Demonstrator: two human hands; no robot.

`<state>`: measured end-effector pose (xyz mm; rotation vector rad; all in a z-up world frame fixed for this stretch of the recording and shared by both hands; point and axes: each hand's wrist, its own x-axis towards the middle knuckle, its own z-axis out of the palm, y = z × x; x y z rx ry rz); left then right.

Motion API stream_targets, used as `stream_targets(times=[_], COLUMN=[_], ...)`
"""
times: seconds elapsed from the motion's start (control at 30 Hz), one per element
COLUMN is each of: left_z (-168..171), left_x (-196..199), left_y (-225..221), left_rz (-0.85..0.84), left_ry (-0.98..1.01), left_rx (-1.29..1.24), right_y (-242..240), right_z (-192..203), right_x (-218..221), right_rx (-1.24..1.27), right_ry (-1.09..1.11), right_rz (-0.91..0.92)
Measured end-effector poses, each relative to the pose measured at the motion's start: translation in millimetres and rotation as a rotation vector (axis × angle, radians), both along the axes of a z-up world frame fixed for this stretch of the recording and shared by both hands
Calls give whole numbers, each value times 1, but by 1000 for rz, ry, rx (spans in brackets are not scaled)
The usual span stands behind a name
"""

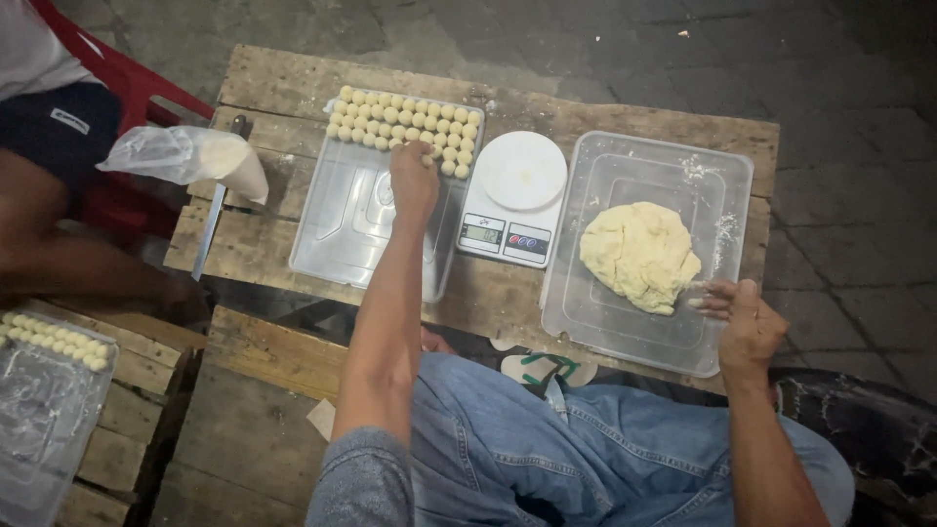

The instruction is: The person sits on the floor and repeatedly pinches off small pieces of dough from a large mass in a plastic container. They roll each piece into a ball between their palms, place it on a digital scale to check the weight, and then transfer it to a tray where other dough balls are arranged in rows.

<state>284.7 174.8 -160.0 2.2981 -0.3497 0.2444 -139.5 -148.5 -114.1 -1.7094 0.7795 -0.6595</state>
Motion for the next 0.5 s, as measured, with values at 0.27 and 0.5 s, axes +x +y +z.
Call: stream_targets(times=[0.27,0.5], left_z=[10,6], left_x=[-14,-9], left_y=[4,5], left_rz=[15,-6], left_ry=[23,36], left_rx=[41,-91], right_y=[4,2], right_z=[7,7], right_x=[1,1], right_rx=[5,-1], right_ry=[5,37], right_rz=[3,-13])
